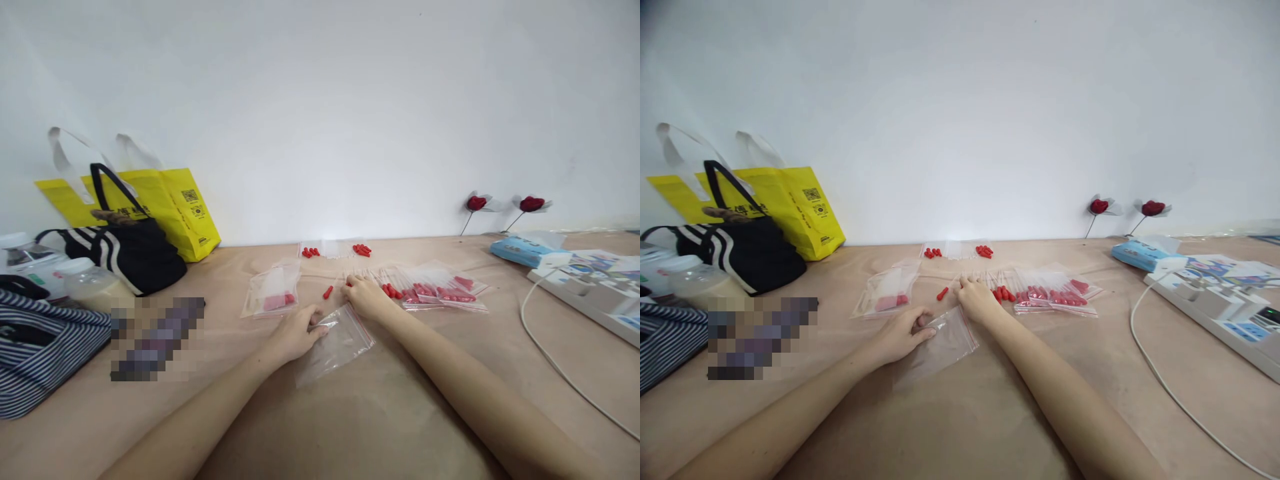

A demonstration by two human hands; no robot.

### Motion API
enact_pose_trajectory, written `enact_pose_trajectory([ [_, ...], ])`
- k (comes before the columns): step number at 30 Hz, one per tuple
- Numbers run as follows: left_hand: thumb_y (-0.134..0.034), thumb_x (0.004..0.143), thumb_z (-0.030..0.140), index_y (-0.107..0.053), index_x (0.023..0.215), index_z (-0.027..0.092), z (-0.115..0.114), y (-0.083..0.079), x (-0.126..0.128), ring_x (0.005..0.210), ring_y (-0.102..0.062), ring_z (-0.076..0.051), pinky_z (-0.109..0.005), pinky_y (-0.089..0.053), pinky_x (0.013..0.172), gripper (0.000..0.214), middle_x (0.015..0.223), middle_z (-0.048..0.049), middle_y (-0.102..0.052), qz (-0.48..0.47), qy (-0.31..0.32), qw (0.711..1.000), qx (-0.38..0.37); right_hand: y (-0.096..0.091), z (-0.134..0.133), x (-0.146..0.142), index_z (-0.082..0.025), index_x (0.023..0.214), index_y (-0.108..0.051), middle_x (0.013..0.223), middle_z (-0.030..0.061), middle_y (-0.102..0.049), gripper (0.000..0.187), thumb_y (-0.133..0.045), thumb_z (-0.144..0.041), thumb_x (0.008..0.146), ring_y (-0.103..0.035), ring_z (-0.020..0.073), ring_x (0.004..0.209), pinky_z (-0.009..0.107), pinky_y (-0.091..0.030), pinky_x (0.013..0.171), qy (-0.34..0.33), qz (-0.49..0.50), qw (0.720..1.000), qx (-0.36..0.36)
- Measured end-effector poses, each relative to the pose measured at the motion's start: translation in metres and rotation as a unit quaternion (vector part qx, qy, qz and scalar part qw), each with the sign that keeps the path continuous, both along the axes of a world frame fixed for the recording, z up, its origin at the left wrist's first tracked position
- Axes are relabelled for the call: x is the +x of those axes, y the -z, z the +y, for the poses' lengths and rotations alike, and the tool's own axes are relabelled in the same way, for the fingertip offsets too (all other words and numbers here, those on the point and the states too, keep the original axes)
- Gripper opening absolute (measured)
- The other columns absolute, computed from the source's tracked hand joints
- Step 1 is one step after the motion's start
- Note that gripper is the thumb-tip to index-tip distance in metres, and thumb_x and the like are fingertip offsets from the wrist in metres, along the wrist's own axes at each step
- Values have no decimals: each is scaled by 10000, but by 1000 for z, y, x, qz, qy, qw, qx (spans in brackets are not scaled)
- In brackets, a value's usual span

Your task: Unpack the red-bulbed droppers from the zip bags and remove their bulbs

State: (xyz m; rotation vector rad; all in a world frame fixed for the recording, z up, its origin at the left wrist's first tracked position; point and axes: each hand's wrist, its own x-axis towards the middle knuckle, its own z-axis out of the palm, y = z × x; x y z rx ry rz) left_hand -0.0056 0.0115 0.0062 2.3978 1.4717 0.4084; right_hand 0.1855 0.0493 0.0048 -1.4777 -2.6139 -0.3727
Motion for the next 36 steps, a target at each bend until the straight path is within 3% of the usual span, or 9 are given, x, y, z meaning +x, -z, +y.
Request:
enact_pose_trajectory([
  [4, -519, 712, 340, -538, 721, 172, -1, -8, -2, 635, -525, -144, -228, -359, 540, 170, 679, 7, -566, 8, -16, 996, -83, -1, -1, -1, -143, 886, -612, 914, 129, -586, 255, -369, -212, 847, -524, 234, 859, 350, -346, 726, 0, 3, 1000, -7],
  [10, -541, 672, 365, -464, 638, 173, 18, -50, -38, 523, -487, -107, -205, -356, 493, 209, 565, 41, -516, -51, 16, 984, -168, -5, -1, -9, -160, 1022, -565, 1052, 120, -572, 287, -345, -200, 842, -466, 241, 984, 398, -307, 802, 0, 28, 1000, 2],
  [12, -539, 684, 370, -456, 668, 175, 34, -58, -58, 514, -513, -112, -208, -387, 492, 213, 536, 42, -519, -101, -52, 979, -168, -3, 3, -18, -192, 1144, -487, 1175, 88, -520, 335, -340, -205, 844, -426, 224, 1064, 419, -272, 875, -17, 50, 999, 1],
  [14, -556, 674, 321, -470, 727, 172, 50, -57, -78, 527, -549, -119, -214, -411, 497, 179, 571, 32, -554, -122, -226, 965, -53, 2, 9, -30, -202, 1219, -412, 1264, 66, -459, 377, -321, -223, 855, -368, 222, 1146, 467, -197, 949, -37, 82, 996, -9],
  [15, -560, 672, 301, -470, 756, 168, 57, -53, -87, 539, -559, -130, -228, -421, 506, 181, 587, 20, -563, -113, -269, 956, -21, 4, 12, -37, -198, 1241, -385, 1291, 64, -433, 390, -310, -229, 860, -337, 228, 1179, 499, -155, 969, -43, 96, 994, -18],
  [20, -574, 640, 206, -490, 864, 128, 72, -27, -113, 798, -591, -269, -380, -453, 679, 251, 798, -105, -607, -47, -356, 931, 66, 10, 22, -62, -194, 1205, -421, 1196, 90, -507, 354, -299, -259, 879, -386, 231, 1145, 559, -41, 990, -47, 107, 993, -25],
  [23, -537, 691, 218, -512, 959, 139, 67, -21, -106, 1057, -483, -286, -411, -368, 888, 280, 1043, -129, -555, -21, -322, 939, 119, 8, 20, -61, -192, 1099, -504, 1073, 99, -556, 321, -316, -340, 884, -467, 223, 1043, 558, -17, 991, -46, 93, 995, -7],
  [29, -505, 765, 386, -574, 1039, 236, 59, -14, -57, 1135, -428, -223, -363, -300, 976, 320, 1212, -54, -480, 79, -86, 979, 168, 6, 13, -44, -169, 1010, -507, 1008, 82, -583, 259, -404, -346, 852, -530, 217, 941, 546, -82, 985, -29, 112, 993, -2],
  [36, -445, 787, 239, -557, 1100, 208, 80, -5, -39, 1105, -480, -214, -334, -358, 934, 334, 1182, -67, -543, 134, -144, 971, 136, 5, 17, -38, -168, 980, -527, 1007, 82, -575, 200, -387, -197, 841, -523, 215, 969, 475, -174, 982, -58, 73, 996, -14],
])
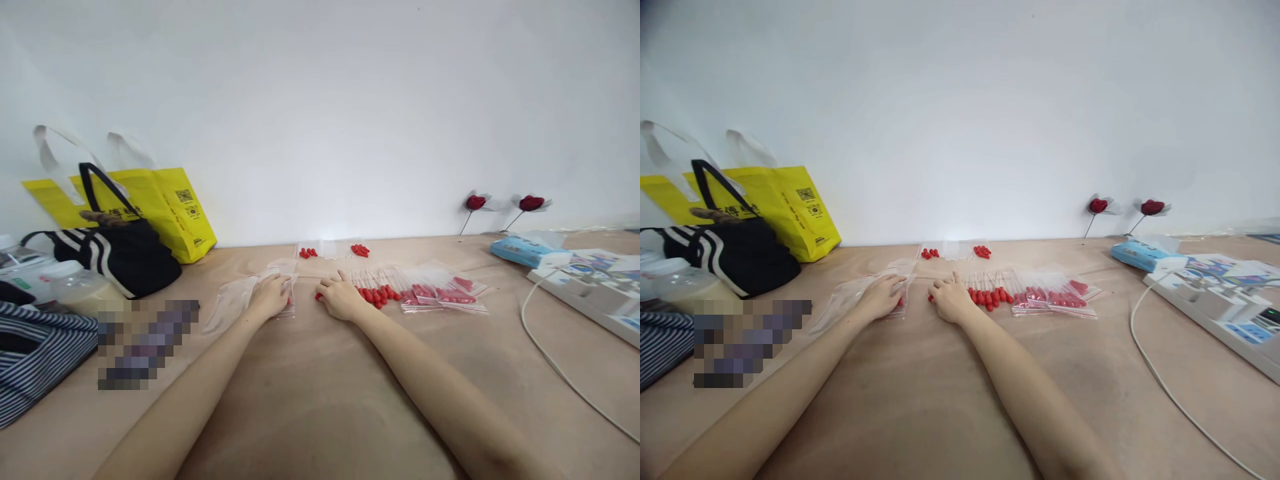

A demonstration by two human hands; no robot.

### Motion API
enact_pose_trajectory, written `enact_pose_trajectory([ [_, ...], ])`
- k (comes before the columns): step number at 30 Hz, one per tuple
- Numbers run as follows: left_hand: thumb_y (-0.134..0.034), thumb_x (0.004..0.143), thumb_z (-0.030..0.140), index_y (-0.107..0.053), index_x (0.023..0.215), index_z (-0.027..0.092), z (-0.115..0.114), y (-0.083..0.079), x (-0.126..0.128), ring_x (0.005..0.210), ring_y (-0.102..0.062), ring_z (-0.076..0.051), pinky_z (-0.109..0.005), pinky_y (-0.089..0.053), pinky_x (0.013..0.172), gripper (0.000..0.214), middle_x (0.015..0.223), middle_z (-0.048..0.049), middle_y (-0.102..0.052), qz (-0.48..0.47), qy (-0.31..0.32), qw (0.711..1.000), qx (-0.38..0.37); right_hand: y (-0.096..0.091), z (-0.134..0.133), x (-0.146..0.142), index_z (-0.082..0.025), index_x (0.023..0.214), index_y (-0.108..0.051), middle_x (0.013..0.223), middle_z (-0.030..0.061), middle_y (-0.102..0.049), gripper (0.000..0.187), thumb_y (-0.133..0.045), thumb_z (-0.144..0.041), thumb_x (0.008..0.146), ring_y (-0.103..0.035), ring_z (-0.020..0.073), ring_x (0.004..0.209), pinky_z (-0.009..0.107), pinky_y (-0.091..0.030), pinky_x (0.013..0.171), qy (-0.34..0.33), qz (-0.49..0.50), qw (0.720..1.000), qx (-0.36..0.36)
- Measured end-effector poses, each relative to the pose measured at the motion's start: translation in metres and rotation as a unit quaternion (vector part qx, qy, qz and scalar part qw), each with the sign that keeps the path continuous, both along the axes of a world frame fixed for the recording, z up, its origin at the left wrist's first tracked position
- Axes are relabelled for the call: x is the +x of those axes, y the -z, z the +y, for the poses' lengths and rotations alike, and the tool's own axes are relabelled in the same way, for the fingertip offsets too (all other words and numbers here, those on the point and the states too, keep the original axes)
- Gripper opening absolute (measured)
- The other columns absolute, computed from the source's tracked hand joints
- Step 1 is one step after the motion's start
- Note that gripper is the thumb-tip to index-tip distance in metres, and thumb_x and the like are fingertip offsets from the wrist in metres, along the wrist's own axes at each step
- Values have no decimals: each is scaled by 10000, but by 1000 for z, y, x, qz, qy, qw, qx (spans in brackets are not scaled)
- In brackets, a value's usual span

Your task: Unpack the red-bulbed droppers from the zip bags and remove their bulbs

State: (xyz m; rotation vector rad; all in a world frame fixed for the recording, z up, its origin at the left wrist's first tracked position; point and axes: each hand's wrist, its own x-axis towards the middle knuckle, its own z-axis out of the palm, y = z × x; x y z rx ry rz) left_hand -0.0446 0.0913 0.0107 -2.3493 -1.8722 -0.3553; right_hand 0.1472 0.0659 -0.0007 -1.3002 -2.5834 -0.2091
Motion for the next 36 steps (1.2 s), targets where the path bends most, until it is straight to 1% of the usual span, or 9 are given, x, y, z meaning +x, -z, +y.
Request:
enact_pose_trajectory([
  [4, -391, 761, 125, -551, 1112, 172, 6, 3, -13, 1080, -500, -223, -346, -377, 915, 388, 1161, -88, -555, -3, -25, 1000, 18, -4, -1, 7, -167, 983, -510, 1010, 72, -576, 241, -418, -88, 775, -510, 205, 988, 463, -153, 994, -19, -8, 1000, -2],
  [8, -401, 771, 156, -540, 1120, 145, 1, 2, -22, 1105, -475, -243, -377, -347, 943, 377, 1165, -112, -542, -1, -28, 999, 43, -6, -5, 21, -156, 970, -514, 1045, 86, -570, 263, -428, -59, 741, -504, 201, 998, 413, -222, 971, -65, -26, 997, -19],
  [11, -466, 780, 337, -551, 1101, 184, -12, 2, -18, 1146, -436, -206, -319, -305, 990, 365, 1223, -70, -510, 10, 58, 997, 41, -5, -7, 33, -153, 954, -528, 1028, 80, -577, 249, -431, -70, 741, -521, 185, 968, 353, -284, 934, -75, -31, 996, -30],
  [15, -471, 767, 447, -596, 990, 179, -27, 6, -10, 1065, -498, -228, -378, -282, 995, 370, 1122, -88, -580, 22, 149, 988, 26, -3, -13, 43, -153, 1068, -501, 1143, 87, -526, 360, -399, -51, 739, -465, 189, 1068, 369, -239, 975, -71, -11, 997, -14],
  [19, -372, 828, 248, -634, 800, 175, -28, 9, -4, 897, -575, -203, -360, -340, 934, 273, 900, -80, -660, 39, 114, 993, 2, 0, -29, 50, -157, 1057, -526, 1107, 91, -540, 357, -407, -59, 735, -430, 197, 1098, 410, -157, 1013, -76, 30, 996, 28],
  [22, -393, 814, 215, -630, 739, 164, -26, 9, 4, 843, -585, -225, -349, -409, 816, 254, 829, -95, -660, 44, 102, 994, 0, 6, -43, 57, -161, 927, -580, 1011, 81, -573, 235, -419, -101, 768, -464, 197, 1019, 396, -197, 990, -89, 47, 994, 49],
  [27, -376, 837, 279, -596, 861, 173, -35, 5, 14, 935, -546, -222, -327, -400, 817, 246, 979, -93, -606, 30, 109, 993, 26, 12, -55, 64, -176, 899, -586, 910, 61, -585, 192, -407, -169, 829, -480, 184, 934, 369, -266, 921, -85, 87, 991, 59],
  [32, -511, 659, 241, -531, 914, 157, -54, -11, -7, 904, -499, -249, -359, -388, 795, 270, 945, -94, -544, 50, 109, 992, 37, 13, -54, 64, -180, 851, -597, 870, 53, -584, 175, -424, -181, 829, -473, 177, 892, 359, -283, 877, -71, 105, 990, 55],
  [36, -454, 691, 209, -555, 890, 191, -53, -16, -34, 924, -491, -259, -389, -351, 818, 224, 952, -94, -559, 113, 125, 985, 30, 15, -55, 64, -184, 845, -598, 855, 50, -584, 159, -440, -184, 823, -473, 170, 871, 342, -301, 841, -66, 127, 989, 42],
])
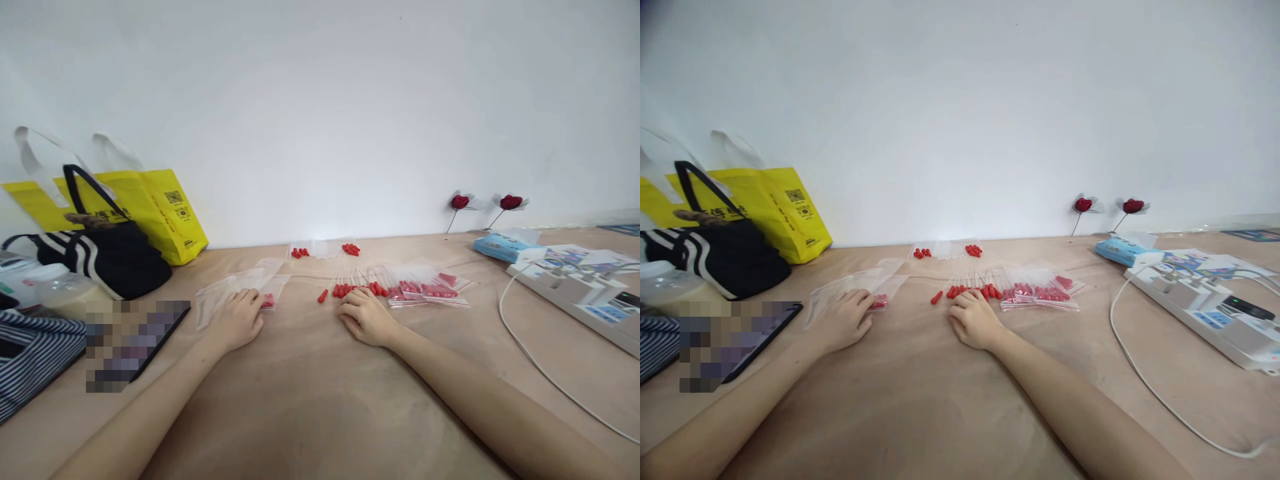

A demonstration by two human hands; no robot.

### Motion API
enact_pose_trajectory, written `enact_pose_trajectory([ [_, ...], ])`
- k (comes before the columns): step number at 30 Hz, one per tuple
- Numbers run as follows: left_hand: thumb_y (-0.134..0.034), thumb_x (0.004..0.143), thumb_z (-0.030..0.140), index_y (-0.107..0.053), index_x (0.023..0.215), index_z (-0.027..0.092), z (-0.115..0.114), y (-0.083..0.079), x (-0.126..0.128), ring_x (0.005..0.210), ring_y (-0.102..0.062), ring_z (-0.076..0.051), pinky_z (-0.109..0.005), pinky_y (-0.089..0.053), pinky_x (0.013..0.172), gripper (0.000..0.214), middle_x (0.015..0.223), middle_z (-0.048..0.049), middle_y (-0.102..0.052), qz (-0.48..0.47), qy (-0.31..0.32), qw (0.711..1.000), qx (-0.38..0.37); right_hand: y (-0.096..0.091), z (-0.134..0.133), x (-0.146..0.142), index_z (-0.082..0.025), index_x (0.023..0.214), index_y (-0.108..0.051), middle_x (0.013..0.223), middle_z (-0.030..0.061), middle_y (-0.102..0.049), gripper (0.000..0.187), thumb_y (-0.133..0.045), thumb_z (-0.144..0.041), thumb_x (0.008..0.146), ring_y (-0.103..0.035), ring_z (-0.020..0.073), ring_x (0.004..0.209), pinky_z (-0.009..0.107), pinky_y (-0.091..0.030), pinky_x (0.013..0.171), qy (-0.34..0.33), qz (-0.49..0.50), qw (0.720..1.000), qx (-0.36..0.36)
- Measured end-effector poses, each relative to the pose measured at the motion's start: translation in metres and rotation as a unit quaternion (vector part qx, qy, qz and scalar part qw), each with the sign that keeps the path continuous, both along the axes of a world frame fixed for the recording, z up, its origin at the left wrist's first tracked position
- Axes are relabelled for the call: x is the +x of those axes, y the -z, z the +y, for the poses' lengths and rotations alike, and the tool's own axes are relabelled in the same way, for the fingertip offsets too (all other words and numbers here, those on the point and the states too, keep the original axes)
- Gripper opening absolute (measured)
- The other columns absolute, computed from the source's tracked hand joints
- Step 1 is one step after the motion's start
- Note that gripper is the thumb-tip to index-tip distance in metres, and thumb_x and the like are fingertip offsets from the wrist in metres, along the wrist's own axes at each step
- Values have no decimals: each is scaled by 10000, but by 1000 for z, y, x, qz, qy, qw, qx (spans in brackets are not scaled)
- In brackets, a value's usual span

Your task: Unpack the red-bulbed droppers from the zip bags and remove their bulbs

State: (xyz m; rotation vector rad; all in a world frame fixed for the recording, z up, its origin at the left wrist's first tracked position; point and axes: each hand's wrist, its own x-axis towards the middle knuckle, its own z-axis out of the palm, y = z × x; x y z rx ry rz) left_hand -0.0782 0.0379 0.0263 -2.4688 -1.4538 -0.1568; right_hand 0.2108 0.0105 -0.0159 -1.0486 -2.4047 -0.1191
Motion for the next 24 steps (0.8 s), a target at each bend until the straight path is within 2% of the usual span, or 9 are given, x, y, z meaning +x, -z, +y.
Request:
enact_pose_trajectory([
  [3, -392, 770, 206, -574, 872, 191, 9, 3, -9, 914, -507, -263, -398, -344, 812, 209, 936, -112, -589, 17, 35, 999, 12, 1, -2, 1, -182, 844, -598, 861, 50, -586, 156, -445, -174, 817, -472, 166, 874, 330, -305, 831, 2, 8, 1000, -3],
  [6, -372, 786, 161, -585, 824, 198, 14, 5, -3, 892, -525, -249, -384, -341, 804, 220, 888, -109, -611, -11, 70, 997, 14, 2, -4, 2, -182, 843, -596, 854, 47, -587, 153, -448, -161, 811, -469, 161, 870, 321, -304, 826, 6, 8, 1000, -1],
  [10, -401, 795, 224, -588, 772, 185, 2, 7, 25, 798, -554, -226, -357, -346, 750, 192, 814, -96, -616, -36, 85, 996, 18, 2, -9, 4, -180, 836, -598, 807, 45, -586, 151, -451, -162, 808, -464, 164, 837, 312, -310, 782, 19, 3, 1000, -4],
  [17, -459, 732, 192, -516, 609, 186, -21, 14, 84, 672, -546, -166, -324, -344, 715, 136, 683, -7, -616, -122, 101, 986, -50, 2, -20, 1, -193, 832, -612, 817, 36, -589, 136, -479, -192, 804, -468, 165, 824, 314, -315, 764, 27, 33, 998, -45],
  [21, -474, 750, 238, -528, 644, 190, -23, 20, 93, 709, -545, -168, -305, -368, 689, 128, 695, -11, -599, -181, 81, 978, -66, 2, -18, -4, -211, 879, -626, 822, 37, -567, 145, -506, -237, 802, -465, 164, 817, 310, -328, 740, 52, 47, 995, -76],
  [24, -539, 726, 355, -555, 771, 195, -29, 22, 88, 785, -530, -189, -315, -389, 714, 167, 801, -35, -586, -205, 98, 972, -63, 1, -13, -10, -213, 921, -624, 838, 37, -549, 185, -567, -298, 767, -469, 167, 827, 307, -339, 733, 90, 61, 987, -119],
])
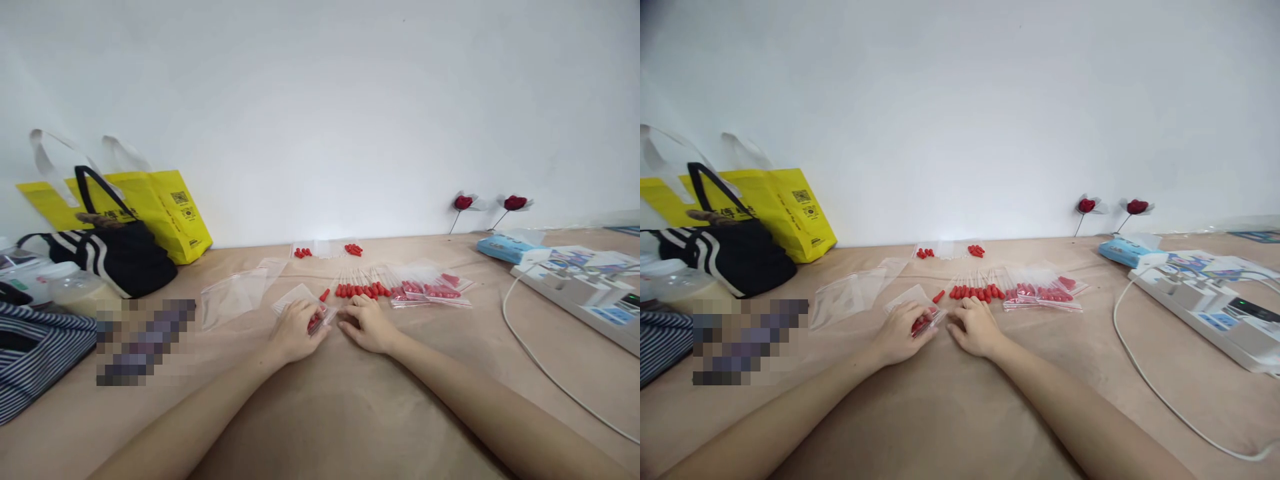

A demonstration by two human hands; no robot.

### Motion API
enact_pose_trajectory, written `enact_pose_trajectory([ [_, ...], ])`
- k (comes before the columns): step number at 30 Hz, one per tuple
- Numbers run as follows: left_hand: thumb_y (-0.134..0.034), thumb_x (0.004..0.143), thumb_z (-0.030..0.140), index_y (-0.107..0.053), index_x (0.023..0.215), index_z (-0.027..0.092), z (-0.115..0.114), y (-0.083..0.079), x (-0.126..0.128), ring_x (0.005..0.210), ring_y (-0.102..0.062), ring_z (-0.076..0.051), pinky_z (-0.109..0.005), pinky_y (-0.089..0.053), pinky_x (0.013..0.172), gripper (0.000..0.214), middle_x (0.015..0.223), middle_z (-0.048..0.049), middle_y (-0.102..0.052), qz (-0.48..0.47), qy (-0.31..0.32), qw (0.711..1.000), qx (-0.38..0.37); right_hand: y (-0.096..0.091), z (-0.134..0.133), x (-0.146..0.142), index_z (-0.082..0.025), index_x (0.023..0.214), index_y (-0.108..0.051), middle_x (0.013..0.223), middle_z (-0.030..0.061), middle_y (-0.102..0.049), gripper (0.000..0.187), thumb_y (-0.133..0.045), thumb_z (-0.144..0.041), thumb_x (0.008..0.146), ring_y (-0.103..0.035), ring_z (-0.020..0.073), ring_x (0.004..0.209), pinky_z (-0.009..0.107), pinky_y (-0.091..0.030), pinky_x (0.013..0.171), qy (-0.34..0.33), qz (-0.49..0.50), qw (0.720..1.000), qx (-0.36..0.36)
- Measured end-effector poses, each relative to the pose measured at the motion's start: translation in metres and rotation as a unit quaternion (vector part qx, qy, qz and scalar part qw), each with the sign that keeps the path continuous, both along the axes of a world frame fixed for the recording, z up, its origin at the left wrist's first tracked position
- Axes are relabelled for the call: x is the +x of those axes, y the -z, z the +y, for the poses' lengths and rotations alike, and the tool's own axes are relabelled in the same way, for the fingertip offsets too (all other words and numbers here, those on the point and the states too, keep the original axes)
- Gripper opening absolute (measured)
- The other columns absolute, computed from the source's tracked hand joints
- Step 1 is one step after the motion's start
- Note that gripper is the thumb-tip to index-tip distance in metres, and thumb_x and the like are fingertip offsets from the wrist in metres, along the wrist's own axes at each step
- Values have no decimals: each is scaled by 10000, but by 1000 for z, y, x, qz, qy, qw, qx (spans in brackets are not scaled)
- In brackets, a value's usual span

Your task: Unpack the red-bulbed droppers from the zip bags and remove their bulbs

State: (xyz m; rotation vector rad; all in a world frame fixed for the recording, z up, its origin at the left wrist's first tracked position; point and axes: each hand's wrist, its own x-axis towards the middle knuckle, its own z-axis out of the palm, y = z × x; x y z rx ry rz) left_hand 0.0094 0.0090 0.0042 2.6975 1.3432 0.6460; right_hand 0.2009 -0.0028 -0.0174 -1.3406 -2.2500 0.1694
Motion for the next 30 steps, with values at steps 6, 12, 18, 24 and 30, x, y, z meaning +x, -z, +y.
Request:
enact_pose_trajectory([
  [6, -603, 666, 368, -537, 807, 200, -13, 4, -8, 844, -504, -214, -334, -402, 727, 229, 859, -47, -553, -15, 0, 1000, 6, -6, 3, -18, -249, 823, -655, 872, 28, -557, 262, -582, -479, 723, -478, 188, 882, 345, -322, 777, 84, 82, 990, -80],
  [12, -504, 738, 228, -586, 726, 190, -10, 3, -3, 765, -528, -182, -309, -406, 688, 91, 806, -43, -575, 5, -36, 999, 17, -7, -2, -25, -269, 764, -661, 851, 17, -568, 166, -531, -369, 789, -466, 180, 870, 356, -285, 780, 87, 78, 991, -66],
  [18, -532, 733, 206, -652, 670, 214, -4, -1, -3, 786, -543, -185, -332, -413, 710, 135, 801, -28, -603, -16, -56, 998, -11, -4, -11, -18, -242, 849, -634, 845, 25, -572, 124, -555, -272, 758, -446, 180, 858, 343, -260, 768, 46, 25, 997, 49],
  [24, -633, 671, 206, -663, 601, 234, -2, 3, -3, 907, -537, -194, -376, -389, 828, 81, 939, -5, -615, -101, -74, 991, -57, 1, -8, -16, -280, 941, -625, 809, 10, -577, 232, -529, -181, 754, -432, 159, 797, 338, -235, 748, -42, -7, 980, 195],
  [30, -667, 631, 209, -655, 573, 225, -1, 9, -4, 894, -550, -184, -341, -403, 802, 61, 945, 13, -625, -138, -91, 981, -103, 4, -1, -19, -264, 821, -653, 749, 3, -562, 141, -534, -203, 775, -424, 137, 748, 326, -229, 732, -58, 9, 967, 248],
])
